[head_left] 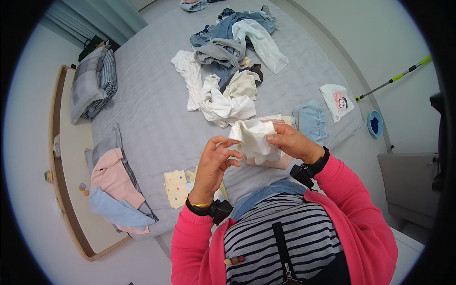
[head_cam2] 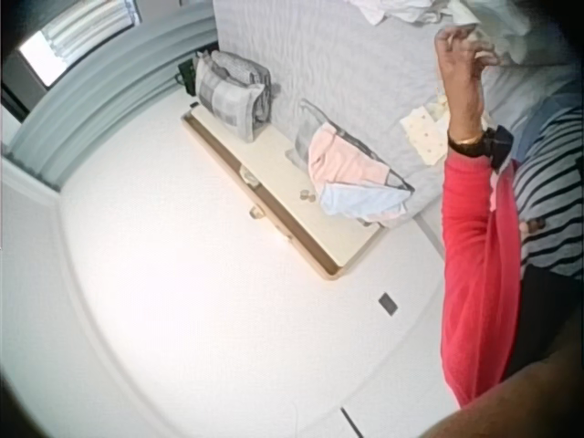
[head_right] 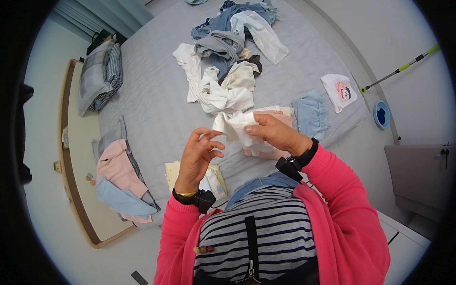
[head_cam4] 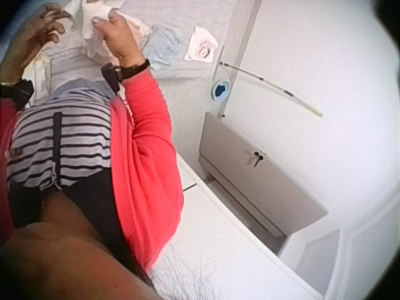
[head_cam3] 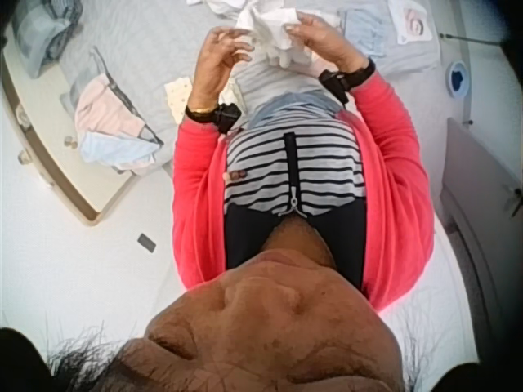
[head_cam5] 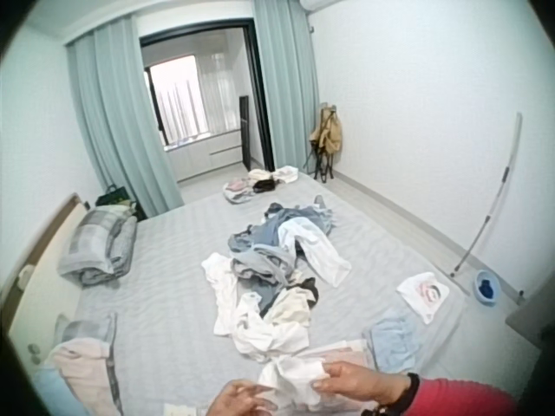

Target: The person folds several pieces of clothing on a bed, including a white shirt, a white top with a graphic, and a pair of denim shorts. They smooth and align each item before folding it into a neat stack.

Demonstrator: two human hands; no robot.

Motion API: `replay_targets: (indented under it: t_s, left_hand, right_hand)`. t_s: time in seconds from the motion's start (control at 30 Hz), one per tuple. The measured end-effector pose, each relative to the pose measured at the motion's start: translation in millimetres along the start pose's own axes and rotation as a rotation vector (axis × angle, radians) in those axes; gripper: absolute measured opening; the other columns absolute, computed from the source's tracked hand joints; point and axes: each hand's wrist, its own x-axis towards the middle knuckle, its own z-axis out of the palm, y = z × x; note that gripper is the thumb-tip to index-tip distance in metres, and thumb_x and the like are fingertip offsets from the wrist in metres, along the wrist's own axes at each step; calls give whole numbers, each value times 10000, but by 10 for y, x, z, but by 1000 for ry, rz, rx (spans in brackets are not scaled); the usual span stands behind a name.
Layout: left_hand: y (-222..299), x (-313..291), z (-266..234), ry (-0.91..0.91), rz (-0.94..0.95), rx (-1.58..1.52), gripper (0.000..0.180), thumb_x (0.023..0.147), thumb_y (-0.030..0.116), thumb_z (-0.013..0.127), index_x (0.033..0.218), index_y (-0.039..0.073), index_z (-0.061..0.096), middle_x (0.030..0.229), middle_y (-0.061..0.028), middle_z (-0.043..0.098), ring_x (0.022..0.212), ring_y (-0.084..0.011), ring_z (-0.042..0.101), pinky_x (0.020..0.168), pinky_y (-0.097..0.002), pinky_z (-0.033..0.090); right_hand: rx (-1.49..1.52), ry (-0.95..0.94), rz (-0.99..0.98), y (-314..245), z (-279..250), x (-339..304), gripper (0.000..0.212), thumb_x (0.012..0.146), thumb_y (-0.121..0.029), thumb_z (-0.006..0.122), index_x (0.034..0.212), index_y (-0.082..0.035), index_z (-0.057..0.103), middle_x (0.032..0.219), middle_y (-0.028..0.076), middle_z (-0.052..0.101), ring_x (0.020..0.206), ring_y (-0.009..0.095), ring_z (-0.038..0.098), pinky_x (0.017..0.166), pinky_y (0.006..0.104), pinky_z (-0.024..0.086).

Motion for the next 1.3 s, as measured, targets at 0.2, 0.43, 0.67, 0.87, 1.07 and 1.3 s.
replay_targets:
  t_s: [0.2,0.43,0.67,0.87,1.07,1.3]
  left_hand:
    - [-106,161,44,161,107,300,461,845,18,596,1283,43,453,1044,-66,598,891,-98,562,799,-220,442]
    - [125,56,12,187,164,499,350,839,12,602,1187,13,567,1000,-15,603,898,-83,535,812,-222,423]
    - [220,125,189,330,358,1138,124,727,-5,678,846,13,651,749,-49,552,680,-143,497,630,-248,402]
    - [632,-28,205,304,559,1189,109,738,-28,649,835,19,629,753,-29,523,641,-124,450,601,-236,371]
    - [859,-136,-140,576,643,1378,47,780,9,625,826,21,619,751,-27,538,664,-119,459,608,-235,369]
    - [608,-90,-507,514,367,1371,71,783,60,636,827,5,619,738,-58,548,644,-155,475,604,-269,391]
  right_hand:
    - [-261,-96,14,-76,20,-15,353,891,-222,579,1165,0,571,1015,33,633,924,104,584,833,251,460]
    - [-59,74,-75,-35,1,0,333,888,-217,592,1132,9,583,1005,47,640,865,103,598,779,255,482]
    - [-243,-28,-100,1,-45,-11,366,860,-261,620,1124,-9,593,968,50,640,834,121,601,759,267,483]
    - [-1358,-351,38,449,-133,58,300,765,-230,662,974,-18,624,840,159,652,777,277,631,743,356,480]
    - [-1633,77,-482,247,-335,67,210,667,-202,689,806,-48,658,765,131,645,754,297,633,674,395,487]
    - [-1771,-40,-89,-187,-258,-37,252,752,-302,669,793,-53,649,676,150,610,683,347,601,640,409,475]
